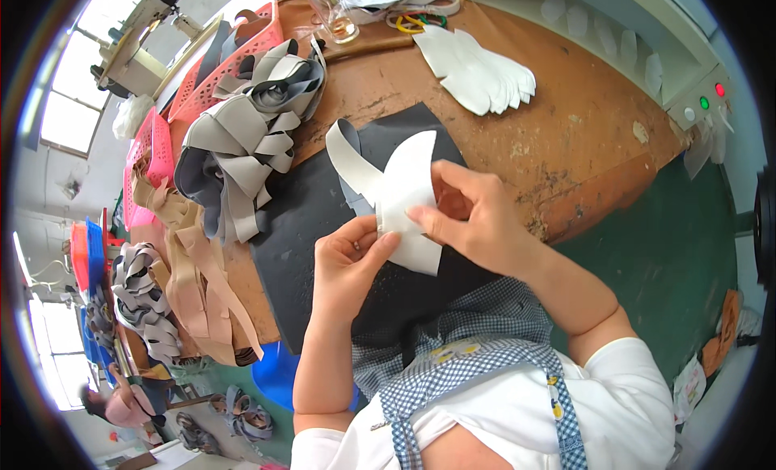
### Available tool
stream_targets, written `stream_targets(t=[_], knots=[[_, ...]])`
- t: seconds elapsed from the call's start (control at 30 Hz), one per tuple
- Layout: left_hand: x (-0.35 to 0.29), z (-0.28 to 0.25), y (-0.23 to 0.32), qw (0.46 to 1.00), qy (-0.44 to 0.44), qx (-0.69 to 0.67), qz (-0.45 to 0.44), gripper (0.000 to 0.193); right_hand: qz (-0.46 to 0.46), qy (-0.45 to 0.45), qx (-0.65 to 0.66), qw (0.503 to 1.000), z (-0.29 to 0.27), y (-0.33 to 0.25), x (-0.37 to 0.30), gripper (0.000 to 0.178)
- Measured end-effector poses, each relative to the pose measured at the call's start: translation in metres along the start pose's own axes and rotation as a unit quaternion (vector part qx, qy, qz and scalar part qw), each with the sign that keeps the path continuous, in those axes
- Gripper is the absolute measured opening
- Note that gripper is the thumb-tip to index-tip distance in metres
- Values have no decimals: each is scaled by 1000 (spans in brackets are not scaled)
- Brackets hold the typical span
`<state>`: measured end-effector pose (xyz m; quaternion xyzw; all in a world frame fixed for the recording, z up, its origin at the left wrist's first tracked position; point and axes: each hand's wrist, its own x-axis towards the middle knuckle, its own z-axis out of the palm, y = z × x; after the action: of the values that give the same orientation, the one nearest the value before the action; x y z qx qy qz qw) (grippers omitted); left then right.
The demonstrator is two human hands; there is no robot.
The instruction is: Assembling and aligning various cut leather and fabric components to prepare shoe uppers for manufacturing.
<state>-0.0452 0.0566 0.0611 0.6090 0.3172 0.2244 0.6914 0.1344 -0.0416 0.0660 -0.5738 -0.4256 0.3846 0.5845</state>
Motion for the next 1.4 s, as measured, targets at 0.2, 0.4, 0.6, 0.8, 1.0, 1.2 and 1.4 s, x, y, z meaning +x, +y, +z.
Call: stream_targets(t=[0.2, 0.4, 0.6, 0.8, 1.0, 1.2, 1.4], knots=[[-13, -17, -10, 999, 21, -35, -23, 32, -17, -46, 9, 999, 10, 6, 15, 25], [-17, -19, -10, 998, 40, -35, -23, 32, -29, -16, 27, 999, 18, 17, 17, 27], [-16, -17, -10, 998, 36, -42, -15, 32, -3, -22, -18, 1000, 17, 19, 13, 29], [-18, -9, -1, 998, 26, -55, -21, 30, 18, -4, -5, 1000, 29, 18, 7, 31], [-24, -13, -6, 1000, -6, 10, -27, 30, -50, -11, -17, 999, 22, 16, 14, 34], [-27, -10, -7, 1000, -7, -3, -6, 38, 3, -20, 38, 999, 24, 19, 20, 36], [-33, -8, -9, 999, 16, -37, 0, 37, -31, -27, -27, 999, 39, 21, 11, 30]])
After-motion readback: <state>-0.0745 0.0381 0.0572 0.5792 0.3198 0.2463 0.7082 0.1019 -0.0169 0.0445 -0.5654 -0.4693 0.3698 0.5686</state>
